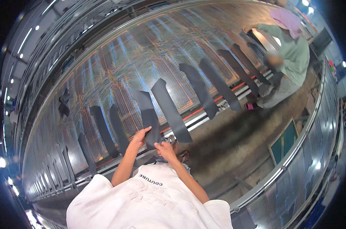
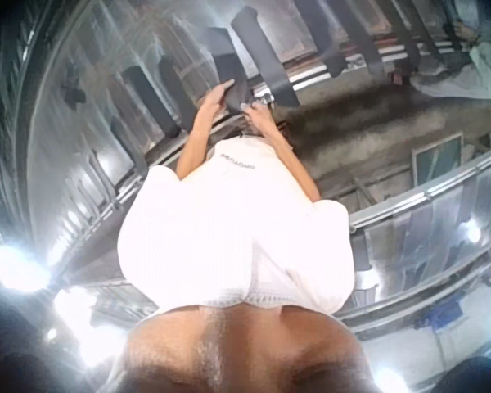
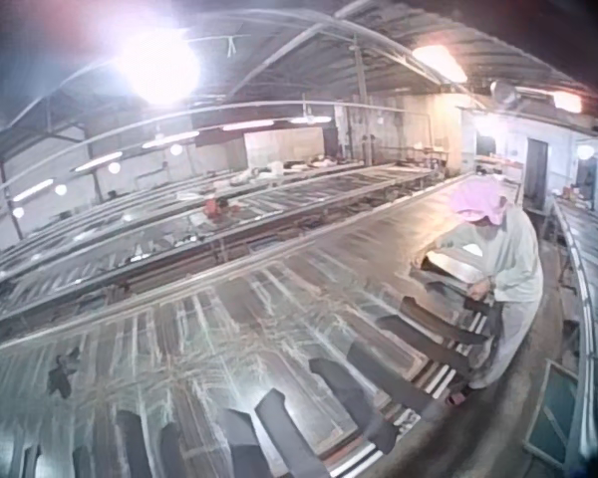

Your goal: The person repeatedly picks up long, dark, flexible panels from a metal rack and places them back in a vertical position. They handle the panels one at a time, adjusting their placement along the rack.

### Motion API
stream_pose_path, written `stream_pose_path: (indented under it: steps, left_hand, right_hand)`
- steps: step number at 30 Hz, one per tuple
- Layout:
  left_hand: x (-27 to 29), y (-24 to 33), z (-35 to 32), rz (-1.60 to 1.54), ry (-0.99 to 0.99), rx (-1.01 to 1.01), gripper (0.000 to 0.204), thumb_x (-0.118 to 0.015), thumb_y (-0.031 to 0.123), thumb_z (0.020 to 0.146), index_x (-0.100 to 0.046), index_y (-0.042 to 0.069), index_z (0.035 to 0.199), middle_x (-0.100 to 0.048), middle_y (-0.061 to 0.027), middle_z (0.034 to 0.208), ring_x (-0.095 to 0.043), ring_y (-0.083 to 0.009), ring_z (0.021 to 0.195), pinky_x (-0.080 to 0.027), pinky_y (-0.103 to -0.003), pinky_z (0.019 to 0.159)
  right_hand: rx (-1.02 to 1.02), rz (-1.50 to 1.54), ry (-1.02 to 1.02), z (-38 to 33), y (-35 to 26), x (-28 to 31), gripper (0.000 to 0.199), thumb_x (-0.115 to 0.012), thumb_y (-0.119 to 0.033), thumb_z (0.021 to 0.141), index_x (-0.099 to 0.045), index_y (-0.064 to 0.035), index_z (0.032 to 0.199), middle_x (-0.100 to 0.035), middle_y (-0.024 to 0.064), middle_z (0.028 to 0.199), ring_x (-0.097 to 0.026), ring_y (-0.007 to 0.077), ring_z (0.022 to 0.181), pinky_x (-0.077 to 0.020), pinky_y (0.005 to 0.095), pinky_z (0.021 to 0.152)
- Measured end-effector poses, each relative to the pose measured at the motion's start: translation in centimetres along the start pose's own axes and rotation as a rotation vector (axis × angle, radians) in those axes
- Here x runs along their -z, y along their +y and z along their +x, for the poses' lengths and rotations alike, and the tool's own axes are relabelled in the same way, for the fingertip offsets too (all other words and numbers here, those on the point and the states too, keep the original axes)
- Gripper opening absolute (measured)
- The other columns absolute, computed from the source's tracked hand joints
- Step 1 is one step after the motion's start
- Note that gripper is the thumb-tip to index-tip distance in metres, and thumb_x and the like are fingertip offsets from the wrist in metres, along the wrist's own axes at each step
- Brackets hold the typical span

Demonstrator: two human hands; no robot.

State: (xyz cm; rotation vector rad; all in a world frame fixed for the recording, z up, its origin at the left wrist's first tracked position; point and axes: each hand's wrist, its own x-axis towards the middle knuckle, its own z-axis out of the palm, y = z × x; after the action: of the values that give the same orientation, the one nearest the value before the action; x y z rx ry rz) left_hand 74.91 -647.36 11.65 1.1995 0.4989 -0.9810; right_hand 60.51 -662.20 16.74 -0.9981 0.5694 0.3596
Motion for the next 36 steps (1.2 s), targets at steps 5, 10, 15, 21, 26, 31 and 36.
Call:
stream_pose_path:
  steps: [5,10,15,21,26,31,36]
  left_hand:
    - [-0.6,6.0,0.7,-0.686,-0.477,0.112,0.038,-0.063,0.016,0.096,-0.059,-0.005,0.127,-0.067,-0.0125,0.125,-0.067,-0.0264,0.11,-0.058,-0.041,0.094]
    - [3.3,14.5,10.2,-0.723,-0.403,-0.116,0.026,-0.064,0.012,0.095,-0.065,-0.006,0.114,-0.072,-0.0145,0.106,-0.072,-0.0242,0.094,-0.062,-0.038,0.084]
    - [6.0,22.6,13.6,-0.355,0.02,-0.289,0.031,-0.08,0.014,0.085,-0.067,-0.005,0.106,-0.073,-0.0154,0.101,-0.074,-0.0244,0.087,-0.063,-0.035,0.077]
    - [6.5,23.8,16.1,0.032,0.442,-0.385,0.056,-0.089,0.025,0.075,-0.063,-0.012,0.109,-0.071,-0.0195,0.099,-0.073,-0.0264,0.088,-0.06,-0.035,0.076]
    - [5.7,24.3,18.8,0.302,0.679,-0.392,0.059,-0.092,0.034,0.07,-0.066,-0.013,0.095,-0.071,-0.0208,0.093,-0.072,-0.0247,0.077,-0.057,-0.034,0.067]
    - [6.9,23.7,23.6,0.65,0.862,-0.429,0.064,-0.091,0.051,0.065,-0.066,-0.008,0.073,-0.068,-0.0189,0.081,-0.068,-0.0314,0.084,-0.05,-0.044,0.077]
    - [6.0,23.0,24.4,0.748,0.986,-0.471,0.066,-0.086,0.057,0.067,-0.067,-0.005,0.079,-0.068,-0.019,0.089,-0.057,-0.0369,0.107,-0.035,-0.053,0.1]
  right_hand:
    - [0.184,-0.475,-0.258,-5.6,-10.1,-4.1,0.027,-0.065,-0.022,0.093,-0.065,0.0015,0.081,-0.057,-0.0014,0.064,-0.047,0.0079,0.058,-0.039,0.0315,0.056]
    - [0.203,-0.759,-0.053,-3.7,-13.1,-5.3,0.032,-0.064,-0.029,0.097,-0.068,0.0029,0.092,-0.059,0.0052,0.062,-0.051,0.0108,0.059,-0.041,0.0323,0.056]
    - [0.273,-0.71,0.322,2.8,-10.4,-1.8,0.019,-0.066,-0.014,0.094,-0.068,0.0041,0.089,-0.059,-0.0027,0.064,-0.048,0.0032,0.059,-0.0392,0.0246,0.054]
    - [0.017,-0.473,0.293,8.9,-4.6,-0.4,0.013,-0.065,-0.002,0.085,-0.064,0.0006,0.097,-0.059,-0.0027,0.067,-0.051,0.0028,0.059,-0.0401,0.0232,0.053]
    - [0.014,-0.585,0.346,10.2,-2.6,0.1,0.016,-0.067,-0.015,0.089,-0.064,-0.0007,0.097,-0.054,-0.0024,0.06,-0.048,0.0057,0.054,-0.0382,0.0285,0.051]
    - [0.0,-0.701,0.373,10.7,-4.8,-0.8,0.026,-0.068,-0.023,0.094,-0.057,0.0001,0.091,-0.049,0.0035,0.055,-0.048,0.0118,0.049,-0.0378,0.0341,0.049]
    - [0.045,-0.766,0.399,11.4,-4.6,-0.3,0.026,-0.067,-0.022,0.092,-0.055,0.0008,0.088,-0.051,0.0092,0.055,-0.051,0.0198,0.048,-0.0403,0.0383,0.05]
